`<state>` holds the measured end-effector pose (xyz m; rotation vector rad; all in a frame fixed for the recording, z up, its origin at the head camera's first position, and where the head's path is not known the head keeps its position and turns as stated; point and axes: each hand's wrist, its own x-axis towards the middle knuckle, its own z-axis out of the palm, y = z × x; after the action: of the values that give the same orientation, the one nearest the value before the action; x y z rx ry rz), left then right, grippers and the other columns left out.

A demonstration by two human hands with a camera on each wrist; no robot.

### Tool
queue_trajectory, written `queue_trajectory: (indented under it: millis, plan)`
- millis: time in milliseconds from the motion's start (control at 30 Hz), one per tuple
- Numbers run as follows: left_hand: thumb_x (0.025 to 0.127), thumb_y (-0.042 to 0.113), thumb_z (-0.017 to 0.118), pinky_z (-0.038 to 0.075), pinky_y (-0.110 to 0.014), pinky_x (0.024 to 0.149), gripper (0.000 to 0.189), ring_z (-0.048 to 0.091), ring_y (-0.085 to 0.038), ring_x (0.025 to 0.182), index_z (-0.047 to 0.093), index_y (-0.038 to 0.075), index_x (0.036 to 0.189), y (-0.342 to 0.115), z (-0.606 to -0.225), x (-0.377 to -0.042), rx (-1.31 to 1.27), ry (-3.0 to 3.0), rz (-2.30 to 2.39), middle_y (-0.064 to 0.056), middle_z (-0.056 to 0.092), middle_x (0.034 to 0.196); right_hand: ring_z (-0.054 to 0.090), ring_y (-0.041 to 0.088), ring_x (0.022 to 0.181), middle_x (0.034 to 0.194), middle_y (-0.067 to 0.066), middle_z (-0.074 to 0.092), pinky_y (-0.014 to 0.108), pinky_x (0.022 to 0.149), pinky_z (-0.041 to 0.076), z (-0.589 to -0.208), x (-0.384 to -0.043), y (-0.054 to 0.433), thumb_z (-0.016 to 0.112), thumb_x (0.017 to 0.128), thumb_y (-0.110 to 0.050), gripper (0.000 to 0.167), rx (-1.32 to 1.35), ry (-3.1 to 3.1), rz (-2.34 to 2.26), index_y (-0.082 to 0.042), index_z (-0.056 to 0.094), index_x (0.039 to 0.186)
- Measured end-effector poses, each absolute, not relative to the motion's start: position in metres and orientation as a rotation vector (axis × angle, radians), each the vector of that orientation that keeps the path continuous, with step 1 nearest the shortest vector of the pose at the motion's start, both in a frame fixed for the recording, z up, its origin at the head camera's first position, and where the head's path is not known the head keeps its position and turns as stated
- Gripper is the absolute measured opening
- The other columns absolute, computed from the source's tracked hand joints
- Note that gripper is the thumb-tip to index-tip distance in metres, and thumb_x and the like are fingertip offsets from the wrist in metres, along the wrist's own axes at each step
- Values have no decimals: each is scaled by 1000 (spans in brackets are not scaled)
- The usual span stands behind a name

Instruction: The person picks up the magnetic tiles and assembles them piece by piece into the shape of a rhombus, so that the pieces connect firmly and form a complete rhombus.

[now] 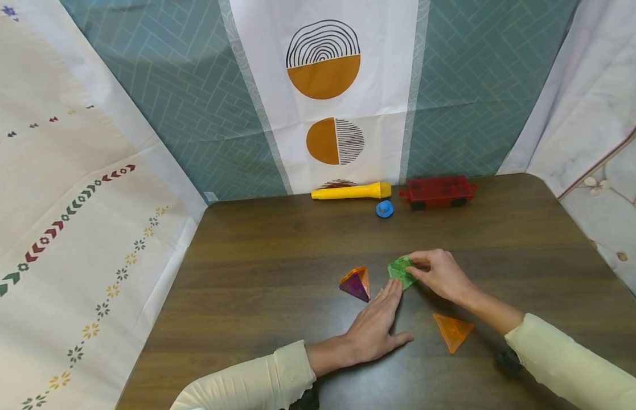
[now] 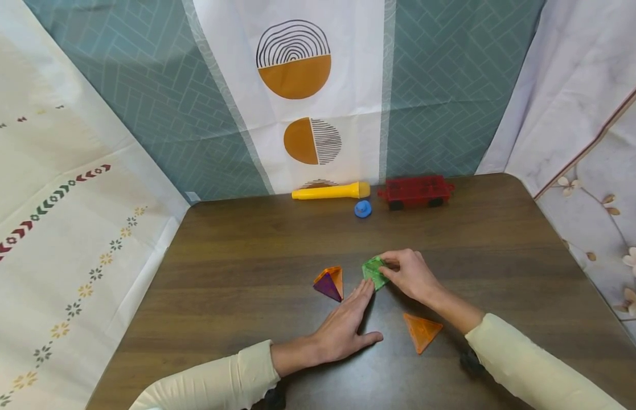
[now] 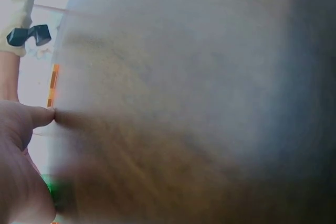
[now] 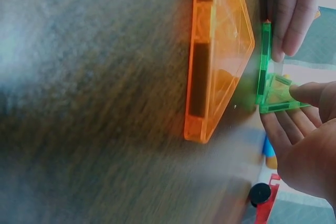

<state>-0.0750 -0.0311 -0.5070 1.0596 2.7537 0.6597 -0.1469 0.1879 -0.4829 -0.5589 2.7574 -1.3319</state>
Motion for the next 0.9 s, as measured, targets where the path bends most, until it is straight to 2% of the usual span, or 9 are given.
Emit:
queue_trajectory:
  millis: [167,333,600,667,767,900]
  plan:
    - [98,44,78,23,-37,128,101,19,-27,161,21,-6,166,-31,-507,-75,1060,2764,660,-20,21,173,76,37,106,120,23,75,44,85,63,-482,-146,190,75,97,1,31,-574,2737,-1343,7,73,127]
    - [98,44,78,23,-37,127,101,20,-27,161,22,-6,166,-32,-508,-75,1061,2777,663,-20,23,173,73,38,113,128,23,72,48,91,60,-482,-143,196,78,97,-3,39,-598,2705,-1361,5,70,133]
    - [97,43,79,23,-37,128,102,20,-27,161,22,-6,166,-32,-510,-75,1056,2773,700,-20,23,173,64,42,128,151,19,59,56,101,53,-485,-128,217,80,97,-13,63,-678,2614,-1436,0,55,153]
    - [97,43,80,22,-37,128,102,19,-27,161,22,-6,166,-32,-510,-75,1058,2771,705,-20,23,173,61,42,132,155,18,55,52,104,53,-486,-122,222,81,96,-14,70,-728,2590,-1465,-2,50,157]
    - [97,43,80,22,-37,128,103,19,-28,161,21,-6,166,-32,-510,-75,1055,2762,713,-21,22,173,58,44,135,160,17,51,35,106,53,-487,-112,230,83,95,-16,78,-787,2593,-1453,-7,45,162]
    - [97,43,80,21,-37,128,103,18,-28,161,21,-6,166,-32,-510,-75,1052,2757,723,-21,22,173,57,40,137,163,18,46,18,105,43,-487,-97,241,85,93,-22,87,-810,2603,-1377,-17,39,166]
